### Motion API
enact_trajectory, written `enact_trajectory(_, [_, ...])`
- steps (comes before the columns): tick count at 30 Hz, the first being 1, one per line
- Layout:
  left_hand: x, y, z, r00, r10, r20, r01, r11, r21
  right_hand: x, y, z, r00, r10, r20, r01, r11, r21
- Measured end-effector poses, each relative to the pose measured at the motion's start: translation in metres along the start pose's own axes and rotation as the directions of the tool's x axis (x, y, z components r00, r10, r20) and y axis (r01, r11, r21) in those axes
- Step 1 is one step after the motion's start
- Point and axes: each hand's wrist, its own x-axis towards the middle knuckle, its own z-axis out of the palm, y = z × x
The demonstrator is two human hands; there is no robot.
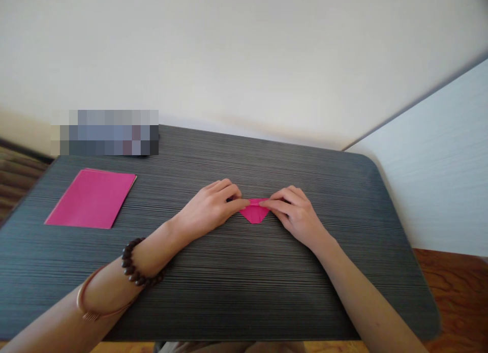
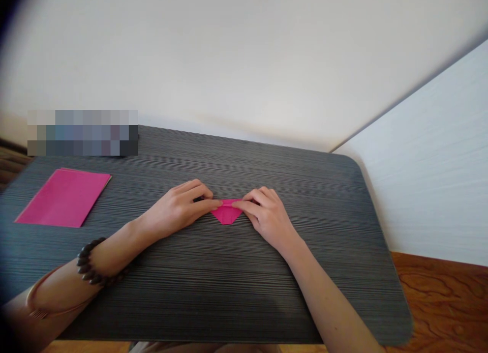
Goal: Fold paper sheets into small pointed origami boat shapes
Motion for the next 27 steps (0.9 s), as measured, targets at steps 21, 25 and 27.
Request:
enact_trajectory(21, [-0.012, 0.023, -0.010, 0.992, 0.007, 0.129, -0.035, 0.976, 0.216, -0.016, -0.041, 0.000, 0.998, 0.063, -0.010, -0.062, 0.931, -0.360])
enact_trajectory(25, [-0.011, 0.040, -0.008, 0.986, -0.084, 0.143, 0.043, 0.962, 0.270, -0.016, -0.053, 0.004, 0.989, 0.144, -0.032, -0.145, 0.915, -0.377])
enact_trajectory(27, [-0.010, 0.046, -0.008, 0.980, -0.117, 0.160, 0.068, 0.957, 0.281, -0.017, -0.056, 0.006, 0.987, 0.160, -0.024, -0.156, 0.902, -0.401])
